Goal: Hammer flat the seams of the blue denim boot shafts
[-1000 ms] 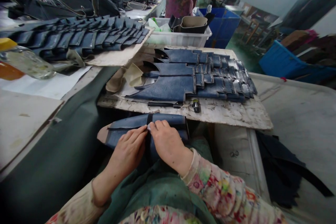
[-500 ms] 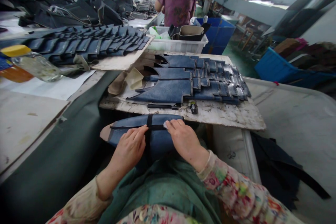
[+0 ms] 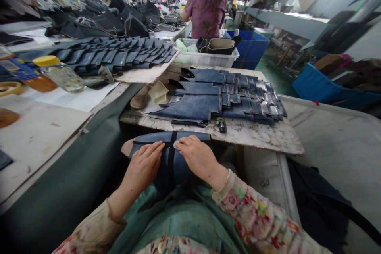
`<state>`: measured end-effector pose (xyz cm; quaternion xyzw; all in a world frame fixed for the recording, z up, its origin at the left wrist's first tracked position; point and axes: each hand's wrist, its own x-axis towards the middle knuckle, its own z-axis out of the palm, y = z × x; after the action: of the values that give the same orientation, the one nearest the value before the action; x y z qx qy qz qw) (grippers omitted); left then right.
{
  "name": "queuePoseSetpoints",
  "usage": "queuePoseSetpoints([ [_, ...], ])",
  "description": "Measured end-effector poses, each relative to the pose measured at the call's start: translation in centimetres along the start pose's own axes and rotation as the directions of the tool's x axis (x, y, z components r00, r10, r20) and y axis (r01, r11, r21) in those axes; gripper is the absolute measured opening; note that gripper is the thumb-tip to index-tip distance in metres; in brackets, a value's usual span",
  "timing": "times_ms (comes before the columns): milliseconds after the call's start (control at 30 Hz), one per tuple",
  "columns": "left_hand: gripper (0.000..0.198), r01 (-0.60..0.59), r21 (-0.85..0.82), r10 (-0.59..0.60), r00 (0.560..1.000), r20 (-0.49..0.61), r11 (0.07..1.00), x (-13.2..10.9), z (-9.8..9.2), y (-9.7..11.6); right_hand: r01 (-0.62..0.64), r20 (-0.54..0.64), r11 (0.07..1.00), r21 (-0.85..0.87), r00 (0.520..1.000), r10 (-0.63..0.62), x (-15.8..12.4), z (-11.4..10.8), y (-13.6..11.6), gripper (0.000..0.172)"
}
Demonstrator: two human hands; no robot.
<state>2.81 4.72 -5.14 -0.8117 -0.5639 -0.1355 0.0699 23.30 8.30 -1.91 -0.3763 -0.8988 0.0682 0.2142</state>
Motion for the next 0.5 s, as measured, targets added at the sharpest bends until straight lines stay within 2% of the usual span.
queuePoseSetpoints([
  [133,0.036,0.017,-0.021,-0.016,1.000,0.014,1.000,-0.3,0.1,-0.3,0.071,0.025,0.997,0.005,0.997,-0.071,1.8,1.5,-0.4,0.028],
  [267,0.036,0.020,-0.022,-0.020,1.000,0.001,1.000,-0.5,0.1,-0.6,0.065,0.083,0.998,0.009,0.994,-0.065,2.4,3.1,-0.4,0.029],
  [500,0.034,0.002,0.013,-0.002,0.999,-0.052,1.000,-1.2,-0.1,-2.6,0.099,0.161,0.995,-0.002,0.982,-0.098,4.3,3.5,-1.7,0.030],
])
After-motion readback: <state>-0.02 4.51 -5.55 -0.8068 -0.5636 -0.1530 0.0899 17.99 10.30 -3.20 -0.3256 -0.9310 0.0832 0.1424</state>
